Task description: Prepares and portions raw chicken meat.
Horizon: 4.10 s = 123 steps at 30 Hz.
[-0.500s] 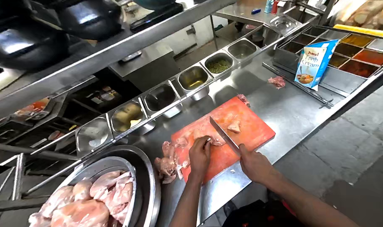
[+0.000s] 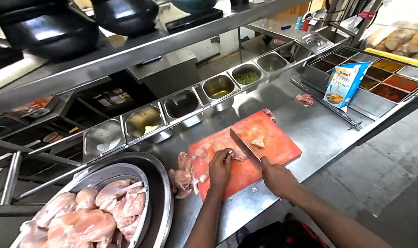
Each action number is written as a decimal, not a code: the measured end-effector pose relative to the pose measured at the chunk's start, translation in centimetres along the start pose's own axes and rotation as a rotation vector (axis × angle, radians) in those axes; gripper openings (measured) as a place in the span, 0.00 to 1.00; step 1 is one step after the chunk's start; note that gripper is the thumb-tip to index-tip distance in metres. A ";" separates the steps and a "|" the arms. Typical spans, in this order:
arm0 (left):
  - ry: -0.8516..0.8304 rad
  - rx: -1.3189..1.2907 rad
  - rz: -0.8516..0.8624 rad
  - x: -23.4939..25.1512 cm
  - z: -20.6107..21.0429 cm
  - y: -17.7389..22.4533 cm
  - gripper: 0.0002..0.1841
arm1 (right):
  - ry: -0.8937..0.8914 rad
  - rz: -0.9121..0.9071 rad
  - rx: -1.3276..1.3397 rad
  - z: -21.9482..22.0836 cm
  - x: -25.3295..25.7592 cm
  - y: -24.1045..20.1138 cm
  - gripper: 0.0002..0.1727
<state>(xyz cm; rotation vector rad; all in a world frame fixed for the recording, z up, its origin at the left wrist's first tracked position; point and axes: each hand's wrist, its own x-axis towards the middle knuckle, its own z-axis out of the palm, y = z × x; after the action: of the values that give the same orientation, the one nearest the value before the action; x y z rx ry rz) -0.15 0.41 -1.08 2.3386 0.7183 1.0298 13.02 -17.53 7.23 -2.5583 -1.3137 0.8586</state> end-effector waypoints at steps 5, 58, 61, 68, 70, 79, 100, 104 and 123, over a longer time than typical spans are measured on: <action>0.034 -0.020 0.019 -0.3 0.1 -0.4 0.09 | 0.889 -0.395 0.138 -8.2 -3.8 -1.8 0.17; 0.152 0.022 -0.089 -7.4 -3.5 -3.0 0.10 | -0.277 0.032 -0.273 0.1 1.0 -0.6 0.20; 0.187 0.002 -0.179 -8.4 -4.5 -4.0 0.10 | -0.272 0.021 -0.266 0.2 0.8 0.5 0.18; 0.151 -0.159 -0.204 -5.6 -3.9 -2.5 0.08 | -0.061 0.080 -0.077 -0.9 4.2 6.6 0.19; 0.136 -0.291 -0.230 -3.2 -2.8 -1.0 0.07 | 0.014 0.086 0.000 -1.5 4.5 7.4 0.19; -0.464 -0.076 -0.738 -1.3 2.3 1.6 0.11 | 0.330 -0.015 0.414 -1.1 -0.6 7.1 0.14; -0.146 0.312 -0.265 -6.8 0.2 1.4 0.06 | -0.153 -0.087 -0.304 1.8 -0.8 0.0 0.17; -0.128 0.345 -0.207 -6.9 -0.4 1.3 0.07 | -0.069 -0.124 -0.264 2.3 -1.3 -0.1 0.19; -0.071 0.354 -0.174 -9.3 -0.3 0.3 0.06 | -0.153 -0.109 -0.370 2.9 2.7 -5.0 0.17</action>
<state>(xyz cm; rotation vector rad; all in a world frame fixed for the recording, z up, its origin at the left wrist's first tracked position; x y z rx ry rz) -5.70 -5.58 -5.50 2.5337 1.1321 0.7902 9.15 -12.80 5.53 -2.6954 -1.7907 0.8764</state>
